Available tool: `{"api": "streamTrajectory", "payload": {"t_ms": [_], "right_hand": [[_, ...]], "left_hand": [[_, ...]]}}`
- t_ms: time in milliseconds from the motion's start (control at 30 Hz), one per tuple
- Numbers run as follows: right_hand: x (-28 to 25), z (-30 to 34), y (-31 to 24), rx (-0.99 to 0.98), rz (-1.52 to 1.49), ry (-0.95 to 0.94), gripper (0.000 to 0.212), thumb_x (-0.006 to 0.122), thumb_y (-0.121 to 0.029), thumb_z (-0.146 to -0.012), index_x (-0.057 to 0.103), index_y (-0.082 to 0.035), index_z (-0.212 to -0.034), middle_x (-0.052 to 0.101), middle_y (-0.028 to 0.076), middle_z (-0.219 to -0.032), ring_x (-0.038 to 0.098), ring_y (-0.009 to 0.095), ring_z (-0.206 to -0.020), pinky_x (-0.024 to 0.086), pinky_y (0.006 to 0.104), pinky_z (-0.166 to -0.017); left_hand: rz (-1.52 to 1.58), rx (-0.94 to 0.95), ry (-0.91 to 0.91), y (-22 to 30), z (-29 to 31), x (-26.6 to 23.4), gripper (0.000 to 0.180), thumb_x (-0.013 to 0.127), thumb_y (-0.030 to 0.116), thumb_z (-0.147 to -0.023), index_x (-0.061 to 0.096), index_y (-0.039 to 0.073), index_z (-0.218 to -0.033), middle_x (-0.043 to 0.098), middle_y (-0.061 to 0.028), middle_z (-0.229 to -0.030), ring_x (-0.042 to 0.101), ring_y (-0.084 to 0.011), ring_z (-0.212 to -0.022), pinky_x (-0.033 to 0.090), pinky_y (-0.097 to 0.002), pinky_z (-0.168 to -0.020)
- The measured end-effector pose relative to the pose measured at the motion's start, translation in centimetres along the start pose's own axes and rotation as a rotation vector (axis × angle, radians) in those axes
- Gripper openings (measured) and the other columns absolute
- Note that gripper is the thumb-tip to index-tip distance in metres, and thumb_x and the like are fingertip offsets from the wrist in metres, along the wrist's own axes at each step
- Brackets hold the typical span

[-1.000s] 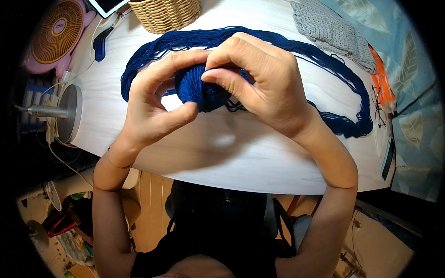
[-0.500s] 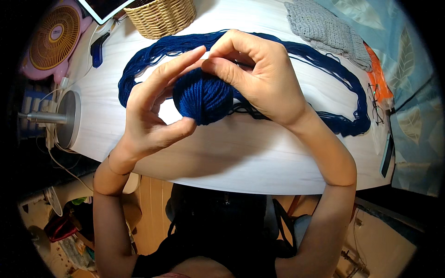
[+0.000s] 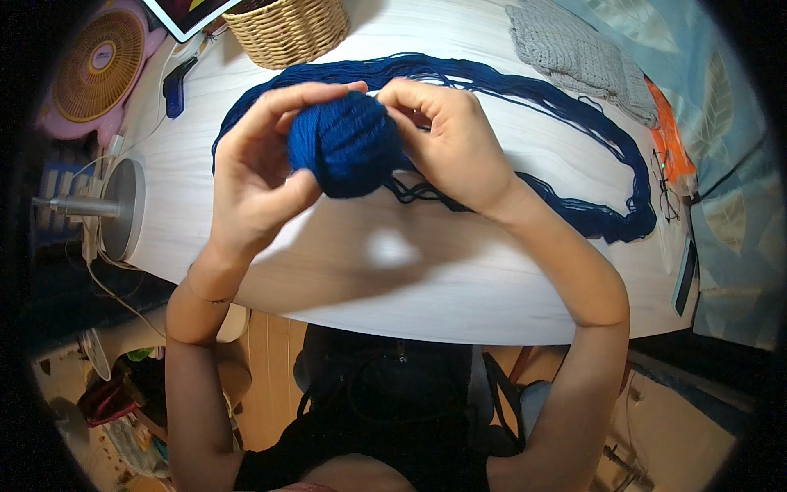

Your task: The person winds blue yarn into a ball by hand while sitting at a desk. They pull lengths of yarn from a loop on the table and wrap them around the ball to increase its size.

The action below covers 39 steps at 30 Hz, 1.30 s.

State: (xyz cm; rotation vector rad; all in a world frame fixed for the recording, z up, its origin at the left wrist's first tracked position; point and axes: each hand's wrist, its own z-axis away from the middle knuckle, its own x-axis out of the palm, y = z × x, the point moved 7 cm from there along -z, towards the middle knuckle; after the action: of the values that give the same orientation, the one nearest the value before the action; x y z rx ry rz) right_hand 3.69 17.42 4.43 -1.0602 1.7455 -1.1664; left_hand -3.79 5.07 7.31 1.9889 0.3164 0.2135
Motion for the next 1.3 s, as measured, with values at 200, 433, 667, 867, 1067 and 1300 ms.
{"api": "streamTrajectory", "payload": {"t_ms": [200, 433, 667, 867, 1067, 1300], "right_hand": [[1.7, 0.9, -2.0, -0.118, 0.412, -0.160, 0.041, 0.064, -0.027, -0.077, 0.056, 0.001, -0.105, 0.057, 0.009, -0.068, 0.055, 0.017, -0.059, 0.043, 0.0271, -0.054], [2.0, 0.8, -0.3, 0.122, 0.200, -0.146, 0.059, 0.069, -0.053, -0.073, 0.058, 0.000, -0.099, 0.061, 0.008, -0.073, 0.059, 0.015, -0.066, 0.047, 0.0253, -0.061], [2.0, 0.8, 0.0, 0.076, 0.222, -0.206, 0.054, 0.068, -0.050, -0.075, 0.060, -0.002, -0.097, 0.062, 0.007, -0.072, 0.059, 0.014, -0.065, 0.046, 0.0258, -0.060], [1.6, 0.7, 0.1, 0.021, 0.382, -0.261, 0.065, 0.066, -0.058, -0.073, 0.059, -0.001, -0.102, 0.057, 0.005, -0.063, 0.054, 0.015, -0.054, 0.041, 0.0268, -0.051], [3.1, 1.5, -1.1, -0.286, 0.845, -0.189, 0.039, 0.060, -0.039, -0.083, 0.059, -0.002, -0.098, 0.058, 0.012, -0.061, 0.058, 0.024, -0.051, 0.045, 0.0330, -0.048], [4.5, 2.6, -4.1, -0.443, 0.864, -0.137, 0.007, 0.064, -0.011, -0.079, 0.061, -0.004, -0.079, 0.058, 0.007, -0.061, 0.056, 0.020, -0.048, 0.043, 0.0295, -0.045]], "left_hand": [[0.134, -0.067, 0.179, -0.9, -0.3, -1.7, 0.040, 0.058, -0.002, -0.076, 0.051, -0.001, -0.116, 0.056, -0.0069, -0.107, 0.055, -0.0109, -0.097, 0.049, -0.0245, -0.083], [0.101, -0.133, 0.090, -2.0, -0.1, -1.1, 0.042, 0.062, -0.002, -0.070, 0.049, 0.002, -0.109, 0.052, -0.0045, -0.102, 0.052, -0.0097, -0.094, 0.046, -0.0237, -0.081], [0.104, -0.272, 0.016, -2.7, -0.1, -1.0, 0.044, 0.064, -0.003, -0.066, 0.047, 0.003, -0.106, 0.049, -0.0029, -0.100, 0.051, -0.0099, -0.093, 0.044, -0.0230, -0.080], [0.273, -0.308, 0.163, -2.5, -0.2, -2.7, 0.037, 0.067, 0.002, -0.074, 0.050, 0.004, -0.107, 0.059, -0.0037, -0.092, 0.057, -0.0100, -0.082, 0.047, -0.0243, -0.077], [0.197, -0.332, 0.231, -3.2, -0.3, -3.8, 0.038, 0.068, 0.006, -0.073, 0.051, 0.005, -0.108, 0.060, -0.0049, -0.092, 0.057, -0.0091, -0.079, 0.047, -0.0233, -0.074], [0.056, -0.215, 0.190, -2.7, -0.5, -3.0, 0.038, 0.064, 0.001, -0.071, 0.052, 0.002, -0.108, 0.057, -0.0048, -0.097, 0.055, -0.0090, -0.084, 0.047, -0.0228, -0.076]]}}
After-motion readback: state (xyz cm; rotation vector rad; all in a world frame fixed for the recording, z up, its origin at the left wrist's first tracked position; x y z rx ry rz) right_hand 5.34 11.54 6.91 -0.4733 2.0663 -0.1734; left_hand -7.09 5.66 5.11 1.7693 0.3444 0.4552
